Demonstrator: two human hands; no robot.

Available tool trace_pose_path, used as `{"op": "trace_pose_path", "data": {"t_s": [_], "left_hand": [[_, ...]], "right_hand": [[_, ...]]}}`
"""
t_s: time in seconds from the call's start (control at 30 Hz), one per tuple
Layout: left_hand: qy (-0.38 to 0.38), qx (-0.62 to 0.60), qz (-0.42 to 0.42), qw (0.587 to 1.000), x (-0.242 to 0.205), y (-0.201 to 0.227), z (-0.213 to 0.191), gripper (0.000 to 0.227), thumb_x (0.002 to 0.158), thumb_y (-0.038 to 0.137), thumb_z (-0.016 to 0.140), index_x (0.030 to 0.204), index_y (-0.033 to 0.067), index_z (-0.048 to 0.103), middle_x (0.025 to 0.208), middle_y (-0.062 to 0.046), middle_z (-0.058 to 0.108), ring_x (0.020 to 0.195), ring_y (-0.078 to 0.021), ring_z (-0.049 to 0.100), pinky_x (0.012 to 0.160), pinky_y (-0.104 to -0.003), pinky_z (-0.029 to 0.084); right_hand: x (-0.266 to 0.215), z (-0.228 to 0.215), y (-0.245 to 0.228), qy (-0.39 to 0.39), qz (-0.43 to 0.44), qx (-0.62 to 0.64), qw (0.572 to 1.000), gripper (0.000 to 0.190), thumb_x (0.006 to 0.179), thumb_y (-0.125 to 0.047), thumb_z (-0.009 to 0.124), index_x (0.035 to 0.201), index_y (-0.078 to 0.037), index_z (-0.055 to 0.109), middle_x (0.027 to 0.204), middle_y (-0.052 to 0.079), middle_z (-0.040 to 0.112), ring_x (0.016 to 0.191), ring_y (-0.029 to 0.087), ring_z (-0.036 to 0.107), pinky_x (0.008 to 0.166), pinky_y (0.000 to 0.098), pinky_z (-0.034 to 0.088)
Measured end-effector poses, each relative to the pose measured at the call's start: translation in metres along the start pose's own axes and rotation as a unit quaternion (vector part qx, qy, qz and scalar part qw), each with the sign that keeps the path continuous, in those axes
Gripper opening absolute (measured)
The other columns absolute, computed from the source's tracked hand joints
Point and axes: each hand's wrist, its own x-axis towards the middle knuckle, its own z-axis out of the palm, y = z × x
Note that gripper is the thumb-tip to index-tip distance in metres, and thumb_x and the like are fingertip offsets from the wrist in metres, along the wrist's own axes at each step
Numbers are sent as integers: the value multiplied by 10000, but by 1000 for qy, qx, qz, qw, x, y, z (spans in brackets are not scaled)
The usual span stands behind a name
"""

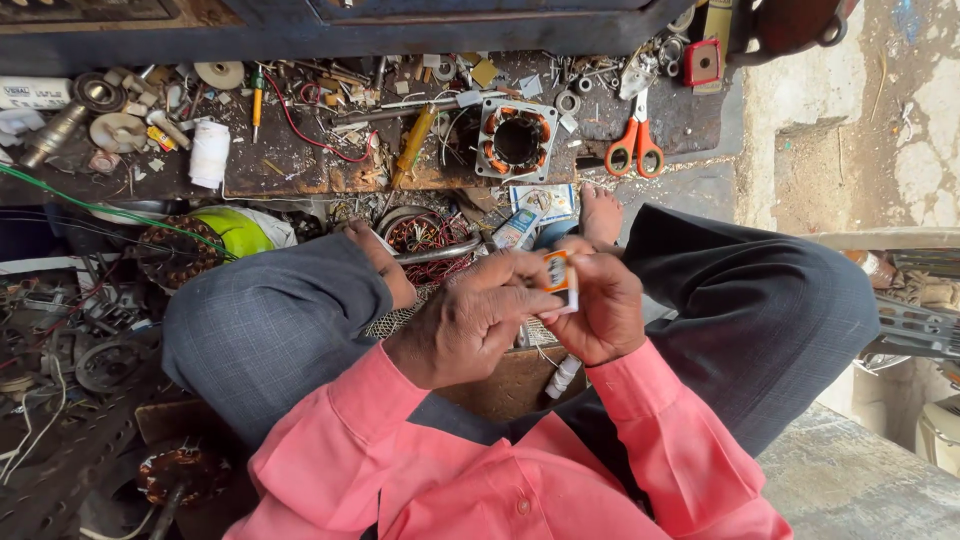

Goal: The person sits at a cluttered workbench repairing an electric motor stator. They handle the copper-wound stator in their lap, cut and position wire ends with scissors, and strike matches to burn the wire ends, working on the component by hand throughout.

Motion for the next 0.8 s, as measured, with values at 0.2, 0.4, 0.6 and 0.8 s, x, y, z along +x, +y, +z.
{"op": "trace_pose_path", "data": {"t_s": [0.2,0.4,0.6,0.8], "left_hand": [[-22,66,-10,998,-12,-16,2,156,822,50,815,930,79,705,936,-67,659,874,-269,688,764,-375,547],[4,37,-28,999,-11,-15,0,200,787,113,869,883,80,696,897,-48,650,815,-229,689,714,-345,555],[0,-2,-18,1000,-10,-13,-3,148,883,29,812,999,72,730,969,-48,668,864,-191,703,752,-315,571],[13,-47,-61,997,-13,-14,-2,163,838,27,844,945,76,732,980,-21,655,802,-106,627,653,-239,508]], "right_hand": [[1,-1,13,90,70,-42,993,193,1054,-143,582,1170,9,608,1028,168,694,806,262,708,617,336,580],[3,11,13,94,66,-73,991,237,1012,-124,570,1230,-31,577,1055,143,685,856,237,721,625,330,594],[4,2,9,66,67,-54,994,233,1077,-140,570,1240,27,575,1078,172,675,844,250,717,644,328,601],[5,14,12,65,66,-65,994,262,1059,-151,560,1233,45,566,1067,219,673,892,308,723,643,328,596]]}}
